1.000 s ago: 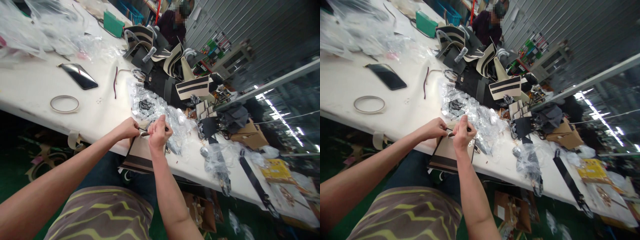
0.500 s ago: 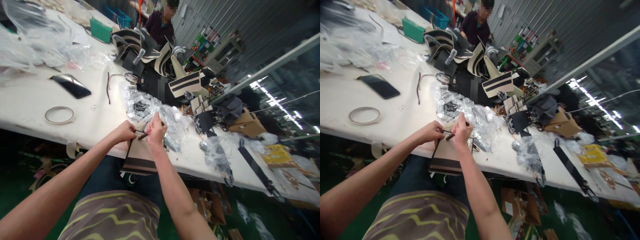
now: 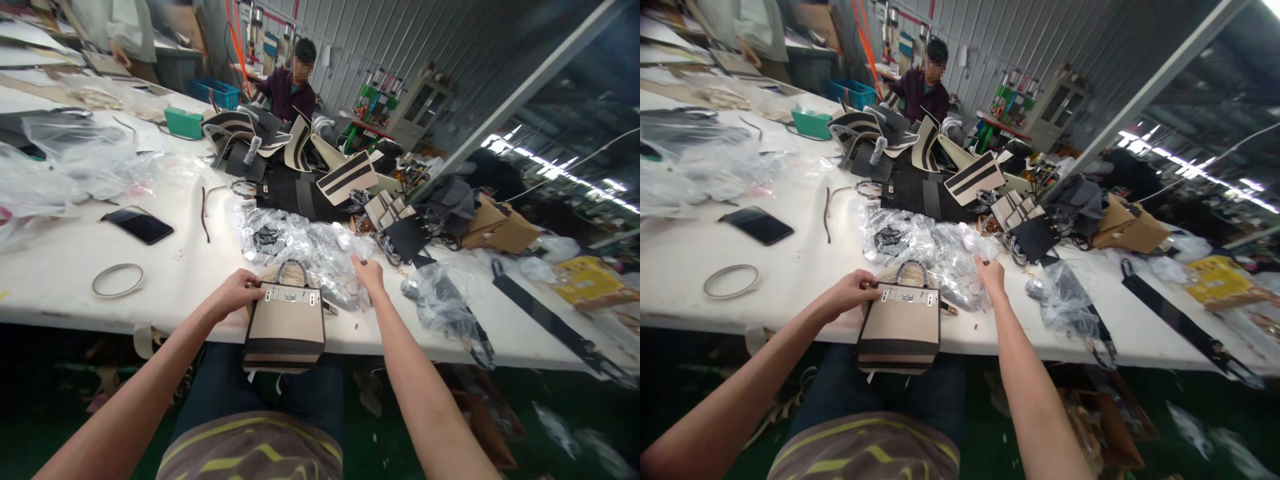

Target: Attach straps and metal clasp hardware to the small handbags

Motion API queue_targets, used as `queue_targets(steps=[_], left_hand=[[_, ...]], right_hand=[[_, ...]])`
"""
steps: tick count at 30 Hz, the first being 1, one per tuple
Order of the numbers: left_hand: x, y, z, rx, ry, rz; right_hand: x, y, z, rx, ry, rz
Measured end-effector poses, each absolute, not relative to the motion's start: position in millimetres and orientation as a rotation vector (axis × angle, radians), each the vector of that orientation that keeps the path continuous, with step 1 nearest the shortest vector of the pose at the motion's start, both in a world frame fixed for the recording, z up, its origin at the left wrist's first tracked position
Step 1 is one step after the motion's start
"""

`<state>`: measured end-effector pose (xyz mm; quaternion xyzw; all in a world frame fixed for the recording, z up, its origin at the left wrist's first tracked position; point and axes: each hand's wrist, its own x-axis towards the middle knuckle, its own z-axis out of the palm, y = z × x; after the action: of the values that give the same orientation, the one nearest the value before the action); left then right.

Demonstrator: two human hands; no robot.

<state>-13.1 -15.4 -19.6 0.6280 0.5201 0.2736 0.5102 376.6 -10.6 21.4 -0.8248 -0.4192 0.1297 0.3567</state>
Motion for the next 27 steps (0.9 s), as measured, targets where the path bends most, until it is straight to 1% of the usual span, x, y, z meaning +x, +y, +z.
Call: queue_targets(steps=[3,5,8,11,14,16,20,27], left_hand=[[-12,-20,-19,1.551,1.312,0.707],[-9,-22,-20,1.555,1.360,0.721],[-6,-22,-24,1.543,1.405,0.721],[-3,-20,-27,1.528,1.437,0.742],[-3,-19,-29,1.544,1.452,0.744],[-3,-19,-31,1.551,1.463,0.720],[-5,-19,-36,1.548,1.496,0.692],[3,-31,-39,1.494,1.622,0.823]], right_hand=[[360,-31,11,-1.998,-1.232,0.182],[343,-57,1,-1.852,-1.420,0.179],[315,-97,-14,-1.769,-1.579,0.421],[296,-115,-26,-1.816,-1.463,0.638],[292,-109,-34,-1.824,-1.353,0.694],[295,-98,-37,-1.803,-1.345,0.680],[300,-82,-42,-1.737,-1.362,0.793],[299,-87,-56,-1.747,-1.365,0.707]])
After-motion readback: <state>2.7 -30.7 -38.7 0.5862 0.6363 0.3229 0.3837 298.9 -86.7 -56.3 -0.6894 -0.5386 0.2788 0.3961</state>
